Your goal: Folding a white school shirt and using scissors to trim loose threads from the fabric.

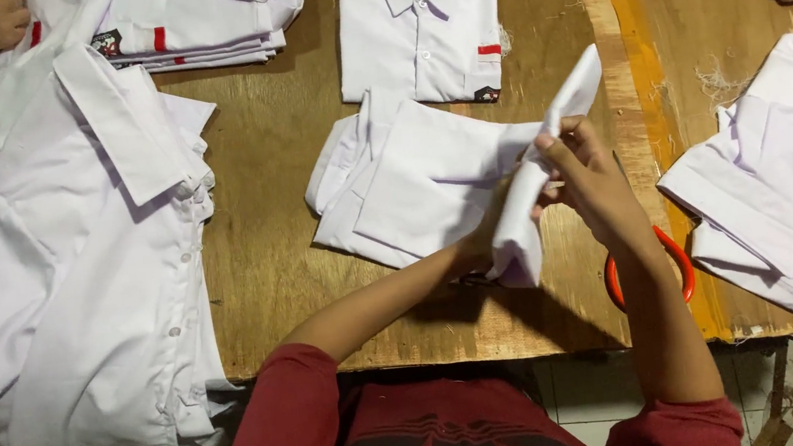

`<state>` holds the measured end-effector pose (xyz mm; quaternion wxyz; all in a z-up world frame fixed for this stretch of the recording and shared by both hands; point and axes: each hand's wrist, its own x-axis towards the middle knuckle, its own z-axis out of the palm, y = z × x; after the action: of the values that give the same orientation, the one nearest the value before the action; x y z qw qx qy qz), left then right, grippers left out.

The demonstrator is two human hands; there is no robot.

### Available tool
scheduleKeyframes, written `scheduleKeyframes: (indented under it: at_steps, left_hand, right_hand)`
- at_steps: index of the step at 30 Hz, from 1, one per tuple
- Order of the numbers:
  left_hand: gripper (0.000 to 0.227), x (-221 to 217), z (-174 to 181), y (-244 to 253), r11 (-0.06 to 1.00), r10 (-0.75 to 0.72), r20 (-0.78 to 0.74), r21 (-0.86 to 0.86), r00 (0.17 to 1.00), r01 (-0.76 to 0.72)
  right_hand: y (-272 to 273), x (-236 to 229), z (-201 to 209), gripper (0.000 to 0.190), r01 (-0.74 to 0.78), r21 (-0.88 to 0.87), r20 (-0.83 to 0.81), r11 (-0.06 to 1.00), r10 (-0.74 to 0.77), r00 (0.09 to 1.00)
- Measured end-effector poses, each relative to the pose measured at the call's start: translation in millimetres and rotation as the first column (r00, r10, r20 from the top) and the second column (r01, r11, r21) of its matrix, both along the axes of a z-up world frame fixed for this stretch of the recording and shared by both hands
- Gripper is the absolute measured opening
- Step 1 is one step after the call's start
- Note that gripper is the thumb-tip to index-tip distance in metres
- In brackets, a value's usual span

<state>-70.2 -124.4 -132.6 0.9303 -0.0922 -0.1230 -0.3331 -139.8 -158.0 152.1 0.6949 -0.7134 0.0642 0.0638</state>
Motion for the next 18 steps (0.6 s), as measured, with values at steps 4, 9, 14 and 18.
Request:
scheduleKeyframes:
  at_steps: [4, 9, 14, 18]
  left_hand:
    - [0.047, -16.7, 49.5, 37.4, 0.998, 0.042, -0.043, 0.052, 0.998, -0.04]
    - [0.057, -10.0, 49.8, 83.0, 0.979, 0.155, -0.102, 0.152, 0.983, -0.138]
    - [0.069, -28.5, 84.2, 150.2, 0.946, 0.261, -0.154, 0.238, 0.953, -0.22]
    - [0.078, -42.9, 121.7, 189.9, 0.914, 0.337, -0.197, 0.303, 0.921, -0.27]
  right_hand:
    - [12.0, 15.7, -17.7, 0.039, -0.175, 0.082, 0.119, 0.981, 0.165, 0.979]
    - [-1.3, 63.6, -32.9, 0.027, 0.348, -0.499, 0.793, 0.794, 0.257, 0.552]
    - [-6.6, 91.9, -41.6, 0.044, -0.22, -0.399, 0.262, 0.89, 0.341, 0.903]
    - [16.2, 105.9, -38.2, 0.027, -0.366, -0.263, 0.071, 0.893, 0.397, 0.915]
